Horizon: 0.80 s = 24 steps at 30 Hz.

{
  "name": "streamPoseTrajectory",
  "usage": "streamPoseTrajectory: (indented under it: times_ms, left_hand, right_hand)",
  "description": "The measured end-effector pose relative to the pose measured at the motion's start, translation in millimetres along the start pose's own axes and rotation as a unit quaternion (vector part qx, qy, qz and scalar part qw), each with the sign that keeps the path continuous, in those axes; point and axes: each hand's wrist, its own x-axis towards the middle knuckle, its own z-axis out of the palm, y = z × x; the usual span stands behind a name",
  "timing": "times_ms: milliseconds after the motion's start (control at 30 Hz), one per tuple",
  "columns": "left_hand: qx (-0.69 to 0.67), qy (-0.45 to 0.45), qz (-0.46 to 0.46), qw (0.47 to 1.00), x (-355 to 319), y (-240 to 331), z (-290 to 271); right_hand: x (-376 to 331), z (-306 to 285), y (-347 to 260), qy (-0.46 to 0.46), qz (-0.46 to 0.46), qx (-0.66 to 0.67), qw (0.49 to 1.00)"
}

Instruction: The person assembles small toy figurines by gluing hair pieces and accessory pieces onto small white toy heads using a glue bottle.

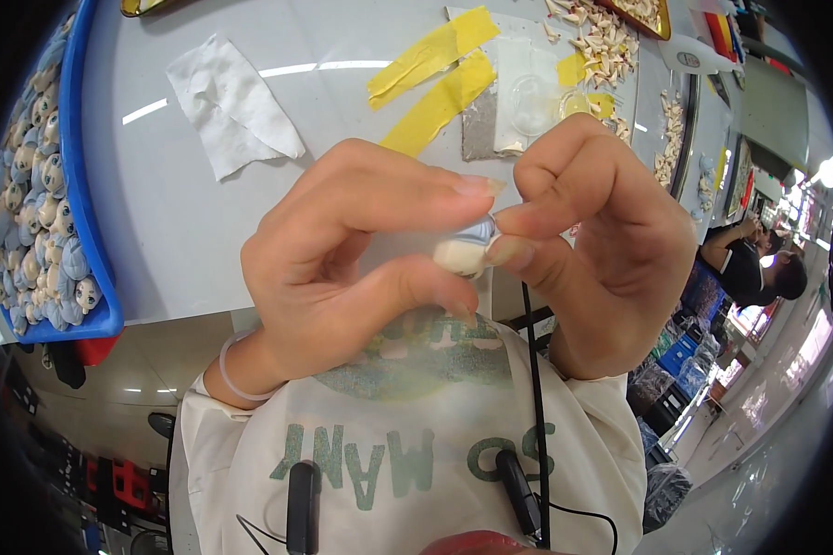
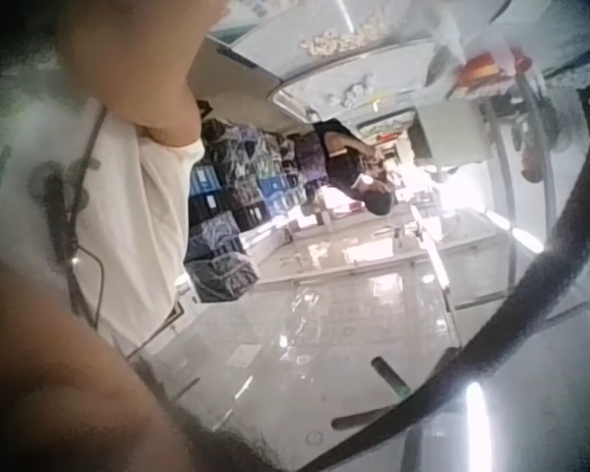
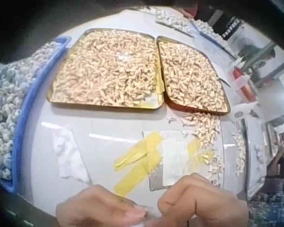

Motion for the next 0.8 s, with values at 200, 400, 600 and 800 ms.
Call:
streamPoseTrajectory:
  times_ms: [200, 400, 600, 800]
  left_hand:
    - [-0.11, 0.023, -0.059, 0.992, 0, 4, 2]
    - [-0.139, 0.021, -0.089, 0.986, 2, 7, 4]
    - [-0.105, 0.024, -0.071, 0.992, -1, 6, 1]
    - [-0.062, 0.002, -0.025, 0.998, 0, 0, -1]
  right_hand:
    - [7, -6, 4, -0.004, -0.044, 0.022, 0.999]
    - [13, -12, 11, -0.017, -0.149, -0.039, 0.988]
    - [12, -4, 13, 0.0, -0.181, -0.061, 0.982]
    - [6, -5, 12, 0.016, -0.11, -0.025, 0.993]
